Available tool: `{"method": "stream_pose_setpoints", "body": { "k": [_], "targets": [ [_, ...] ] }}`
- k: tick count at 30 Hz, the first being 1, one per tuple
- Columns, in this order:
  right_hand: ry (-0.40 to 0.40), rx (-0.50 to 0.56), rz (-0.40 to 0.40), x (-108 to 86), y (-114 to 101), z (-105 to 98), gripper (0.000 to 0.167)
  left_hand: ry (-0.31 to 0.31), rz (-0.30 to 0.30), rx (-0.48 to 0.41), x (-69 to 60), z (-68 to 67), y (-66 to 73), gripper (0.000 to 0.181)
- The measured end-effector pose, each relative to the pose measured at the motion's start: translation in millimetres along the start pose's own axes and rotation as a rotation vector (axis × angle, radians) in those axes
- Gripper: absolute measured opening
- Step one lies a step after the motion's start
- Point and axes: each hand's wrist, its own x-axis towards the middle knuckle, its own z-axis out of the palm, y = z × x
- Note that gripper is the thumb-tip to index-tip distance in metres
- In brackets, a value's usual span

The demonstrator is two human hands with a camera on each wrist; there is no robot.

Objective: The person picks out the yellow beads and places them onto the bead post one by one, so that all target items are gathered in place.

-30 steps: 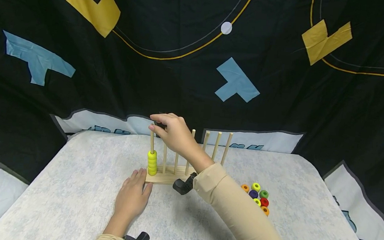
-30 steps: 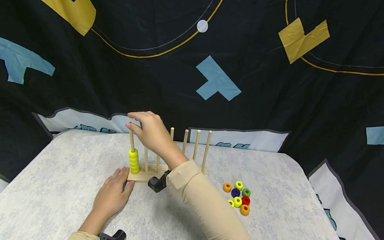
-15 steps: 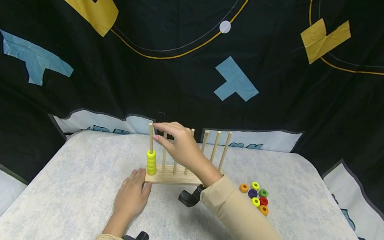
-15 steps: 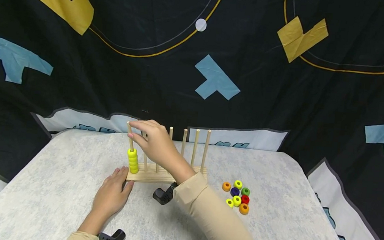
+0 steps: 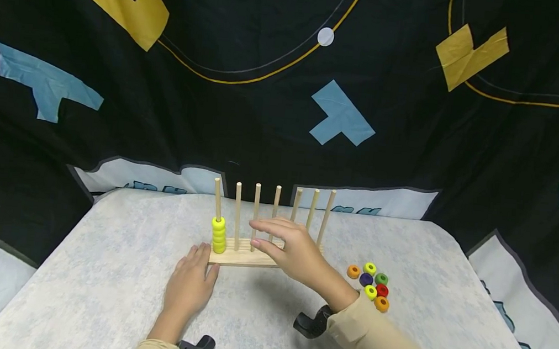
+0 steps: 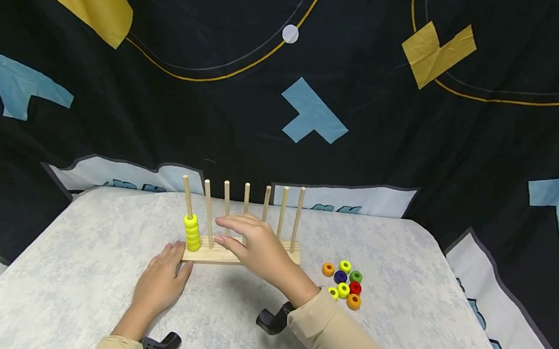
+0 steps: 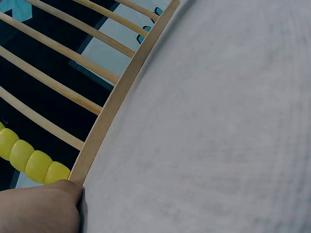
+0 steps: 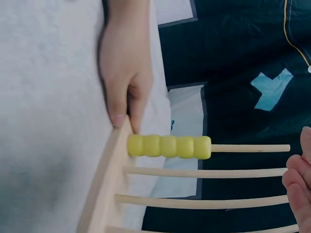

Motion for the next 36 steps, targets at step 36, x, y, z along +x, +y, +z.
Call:
{"method": "stream_pose_setpoints", "body": {
  "k": [36],
  "targets": [
    [0.063,-0.169,0.232,-136.1,52,-50,0.037,-0.022,0.009,-0.003,1.4,0.0,-1.0,0.063]
  ]
}}
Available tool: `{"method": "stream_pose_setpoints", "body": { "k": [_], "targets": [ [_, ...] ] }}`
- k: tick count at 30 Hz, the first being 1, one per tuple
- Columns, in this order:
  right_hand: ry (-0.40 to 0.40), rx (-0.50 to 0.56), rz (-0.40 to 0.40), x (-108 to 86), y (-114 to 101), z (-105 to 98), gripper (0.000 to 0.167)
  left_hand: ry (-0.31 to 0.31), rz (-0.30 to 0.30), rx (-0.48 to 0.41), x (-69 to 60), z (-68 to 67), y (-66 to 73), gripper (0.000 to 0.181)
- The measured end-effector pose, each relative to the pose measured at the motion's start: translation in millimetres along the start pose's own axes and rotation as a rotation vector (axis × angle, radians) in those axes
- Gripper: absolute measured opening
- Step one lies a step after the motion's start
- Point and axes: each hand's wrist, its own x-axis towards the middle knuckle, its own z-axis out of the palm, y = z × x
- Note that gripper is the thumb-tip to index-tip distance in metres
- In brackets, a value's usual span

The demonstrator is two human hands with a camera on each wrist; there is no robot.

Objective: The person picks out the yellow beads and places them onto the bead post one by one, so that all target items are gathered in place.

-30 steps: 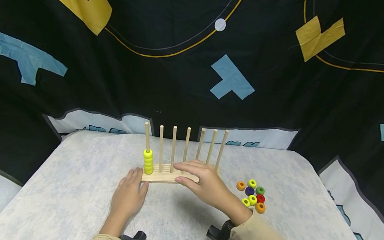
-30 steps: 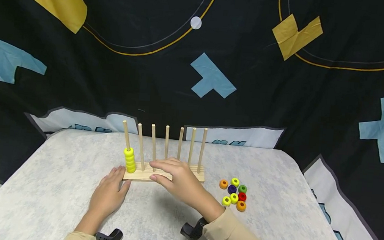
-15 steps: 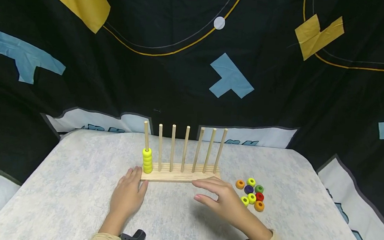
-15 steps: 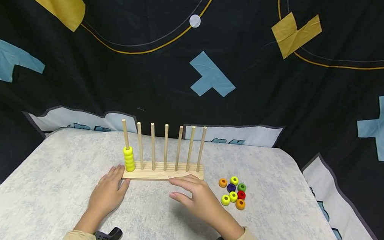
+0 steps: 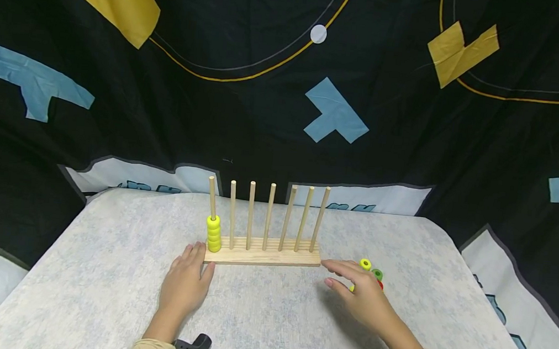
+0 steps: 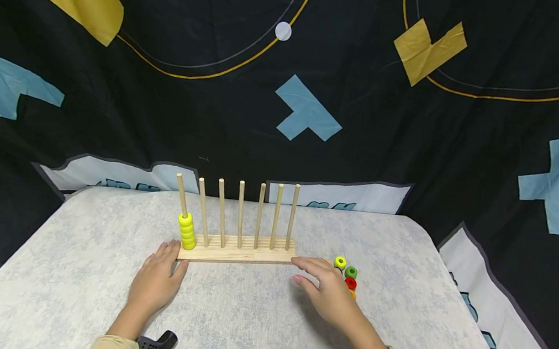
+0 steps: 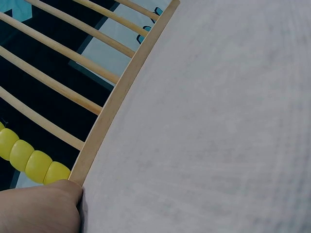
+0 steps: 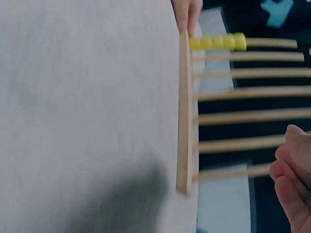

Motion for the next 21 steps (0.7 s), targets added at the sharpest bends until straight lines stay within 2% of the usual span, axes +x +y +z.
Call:
{"method": "stream_pose_setpoints", "body": {
  "k": [6,14,21],
  "targets": [
    [0.049,-0.064,0.102,-11.9,27,-14,0.033,-0.002,-0.002,0.003,0.1,0.3,0.5,0.063],
    [0.036,-0.124,0.268,-30.4,50,-26,0.035,-0.007,-0.003,0.005,0.4,0.3,0.8,0.063],
    [0.004,-0.034,0.300,-42.3,53,-23,0.038,-0.005,-0.008,0.003,0.0,-0.7,1.4,0.063]
  ]
}}
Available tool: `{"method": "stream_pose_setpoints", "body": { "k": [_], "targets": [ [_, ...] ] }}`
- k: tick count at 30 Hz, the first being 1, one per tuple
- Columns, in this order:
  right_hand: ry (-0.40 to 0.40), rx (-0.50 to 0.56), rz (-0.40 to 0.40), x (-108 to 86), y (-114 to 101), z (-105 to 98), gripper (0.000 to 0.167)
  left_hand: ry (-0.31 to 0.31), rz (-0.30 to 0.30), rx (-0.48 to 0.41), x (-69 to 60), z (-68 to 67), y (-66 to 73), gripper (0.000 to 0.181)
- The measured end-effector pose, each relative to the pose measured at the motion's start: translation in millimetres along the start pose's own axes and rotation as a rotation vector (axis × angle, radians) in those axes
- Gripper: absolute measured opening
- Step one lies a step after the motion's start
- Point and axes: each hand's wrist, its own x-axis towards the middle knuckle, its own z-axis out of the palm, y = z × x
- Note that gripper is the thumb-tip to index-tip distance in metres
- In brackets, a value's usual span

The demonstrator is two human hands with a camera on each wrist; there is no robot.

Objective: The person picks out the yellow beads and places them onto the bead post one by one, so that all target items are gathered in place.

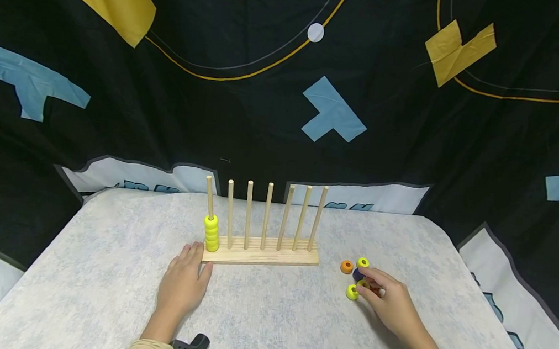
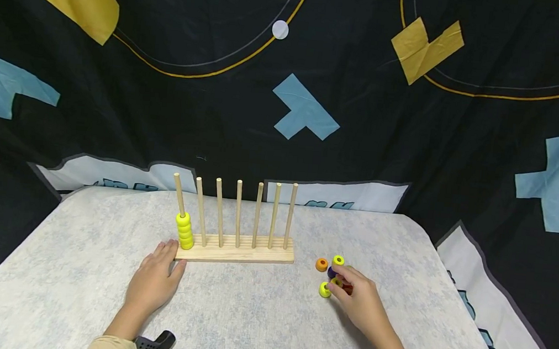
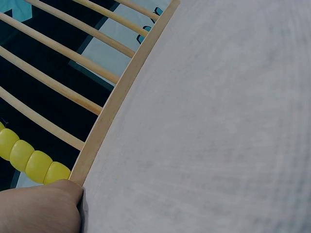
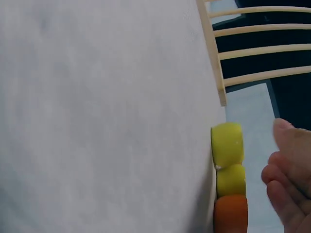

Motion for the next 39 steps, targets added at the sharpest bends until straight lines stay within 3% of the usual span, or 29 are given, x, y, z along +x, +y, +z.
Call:
{"method": "stream_pose_setpoints", "body": {
  "k": [13,28,39],
  "targets": [
    [-0.074,-0.091,0.026,-5.1,-7,8,0.045,0.003,0.000,0.001,0.2,0.7,-0.6,0.063],
    [-0.170,-0.204,0.056,3.0,-14,9,0.044,0.011,-0.005,0.002,-0.5,0.1,-0.1,0.063],
    [-0.178,-0.187,0.090,1.2,-21,10,0.035,0.006,-0.006,-0.001,-0.5,-1.5,2.2,0.063]
  ]
}}
